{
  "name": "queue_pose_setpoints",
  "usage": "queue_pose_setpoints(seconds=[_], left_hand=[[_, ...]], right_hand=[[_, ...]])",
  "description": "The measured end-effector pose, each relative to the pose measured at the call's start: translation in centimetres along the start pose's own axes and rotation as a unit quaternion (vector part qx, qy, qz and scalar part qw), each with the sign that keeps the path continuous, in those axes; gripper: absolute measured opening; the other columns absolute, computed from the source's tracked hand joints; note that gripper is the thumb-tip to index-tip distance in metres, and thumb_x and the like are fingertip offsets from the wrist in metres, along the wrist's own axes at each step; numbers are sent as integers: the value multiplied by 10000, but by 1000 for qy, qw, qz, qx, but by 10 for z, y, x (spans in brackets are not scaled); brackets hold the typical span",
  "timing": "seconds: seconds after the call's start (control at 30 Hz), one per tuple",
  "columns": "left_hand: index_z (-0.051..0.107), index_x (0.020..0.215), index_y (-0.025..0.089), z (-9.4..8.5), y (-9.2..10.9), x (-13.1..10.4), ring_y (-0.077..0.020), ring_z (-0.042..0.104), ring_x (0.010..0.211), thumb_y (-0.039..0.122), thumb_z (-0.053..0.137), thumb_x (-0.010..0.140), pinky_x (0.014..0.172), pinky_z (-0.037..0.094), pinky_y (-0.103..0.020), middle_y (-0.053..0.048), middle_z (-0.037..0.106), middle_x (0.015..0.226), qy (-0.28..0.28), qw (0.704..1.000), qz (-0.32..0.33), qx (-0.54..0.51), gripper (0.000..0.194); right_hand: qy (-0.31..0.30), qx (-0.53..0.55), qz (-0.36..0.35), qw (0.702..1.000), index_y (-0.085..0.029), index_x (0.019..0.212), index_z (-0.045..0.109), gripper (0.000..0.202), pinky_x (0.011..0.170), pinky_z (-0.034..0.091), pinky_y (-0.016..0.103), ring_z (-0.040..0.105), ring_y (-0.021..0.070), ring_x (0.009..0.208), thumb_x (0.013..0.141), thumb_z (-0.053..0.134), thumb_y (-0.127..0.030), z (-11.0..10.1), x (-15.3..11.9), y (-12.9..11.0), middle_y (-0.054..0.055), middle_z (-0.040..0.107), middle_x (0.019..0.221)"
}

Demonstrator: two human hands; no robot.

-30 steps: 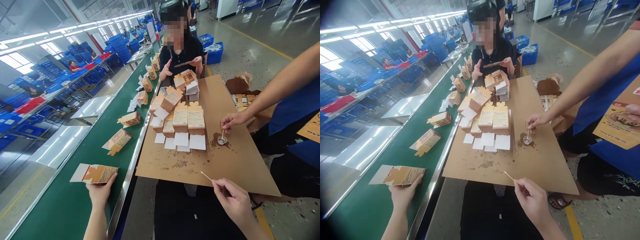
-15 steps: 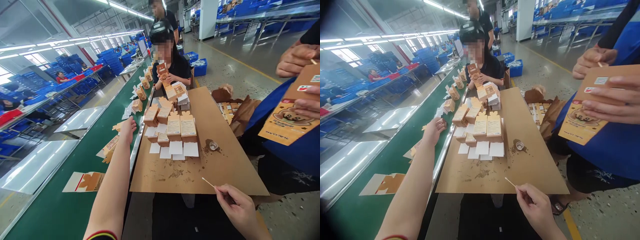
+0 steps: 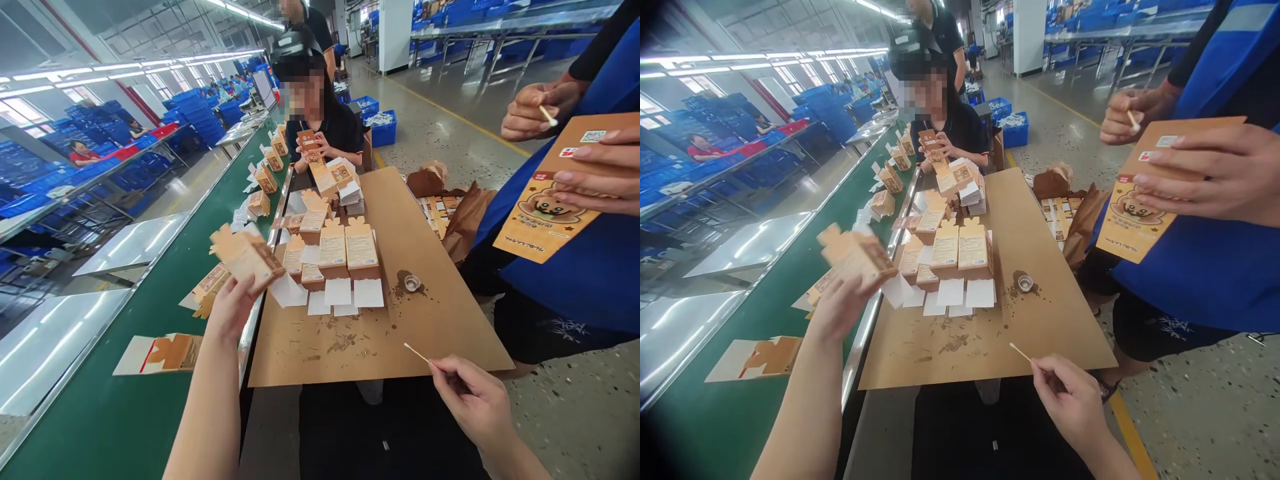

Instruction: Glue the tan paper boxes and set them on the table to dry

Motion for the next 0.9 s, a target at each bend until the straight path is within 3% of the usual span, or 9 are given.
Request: queue_pose_setpoints(seconds=[0.1, 0.2, 0.3, 0.43, 0.57, 0.67, 0.77, 0.9], left_hand=[[865, 1323, 228, -8, -46, -80, -503, 742, 1533, 625, 1172, 612, 1337, 577, -644, -194, 843, 1544, 28, 998, -34, -45, 870], [847, 1339, 221, -2, -99, -131, -480, 768, 1505, 615, 1165, 681, 1357, 558, -651, -186, 873, 1460, 51, 995, -76, -30, 830], [825, 1336, 206, 5, -129, -146, -456, 818, 1415, 608, 1181, 659, 1323, 583, -650, -190, 886, 1386, 81, 994, -73, -7, 864], [801, 1289, 206, 13, -130, -142, -436, 849, 1340, 616, 1184, 650, 1253, 639, -623, -201, 876, 1389, 80, 996, -46, 10, 850], [772, 1325, 232, 16, -119, -145, -421, 841, 1372, 623, 1156, 712, 1256, 645, -600, -182, 871, 1405, 72, 996, -37, 37, 822], [734, 1364, 243, 19, -125, -150, -422, 846, 1361, 630, 1158, 694, 1245, 654, -609, -186, 863, 1415, 69, 996, -43, 44, 882], [686, 1416, 243, 24, -135, -158, -425, 845, 1366, 645, 1155, 662, 1218, 671, -598, -199, 846, 1430, 78, 995, -19, 58, 975], [666, 1419, 239, 26, -133, -171, -430, 836, 1368, 626, 1121, 698, 1165, 694, -572, -188, 832, 1395, 93, 978, 31, 184, 936]], right_hand=[[-58, 3, -22, 998, -259, 861, 780, 296, 521, 507, 270, 613, 150, 527, 1146, 701, -239, 32, 1, -9, -26, 672, 658], [-131, -9, -87, 988, -256, 858, 714, 327, 575, 464, 275, 575, 137, 568, 1142, 615, -127, 84, 0, -24, -39, 639, 683], [-190, -30, -133, 972, -264, 775, 574, 388, 635, 421, 280, 523, 139, 616, 1095, 580, -43, 133, -3, -28, -50, 566, 682], [-266, -71, -140, 951, -268, 788, 546, 385, 686, 414, 287, 538, 157, 691, 1087, 603, -33, 171, -8, -14, -35, 585, 740], [-278, -82, -135, 948, -274, 792, 544, 379, 680, 422, 303, 538, 173, 701, 1083, 591, -36, 174, -4, -5, -28, 581, 744], [-263, -89, -121, 953, -276, 793, 540, 389, 667, 423, 304, 526, 170, 682, 1103, 539, -41, 164, 0, -2, -30, 570, 736], [-216, -76, -103, 968, -270, 811, 572, 385, 661, 439, 284, 544, 154, 658, 1138, 517, -74, 140, 5, -3, -36, 582, 730], [-138, -37, -71, 987, -265, 858, 658, 328, 649, 476, 254, 590, 134, 636, 1141, 601, -110, 96, 6, -4, -44, 631, 730]])
Point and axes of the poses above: each hand's wrist, its own x-axis towards the middle knuckle, its own z-axis out of the palm, y = z × x, the point moved 8 cm from there along x, towards the middle knuckle
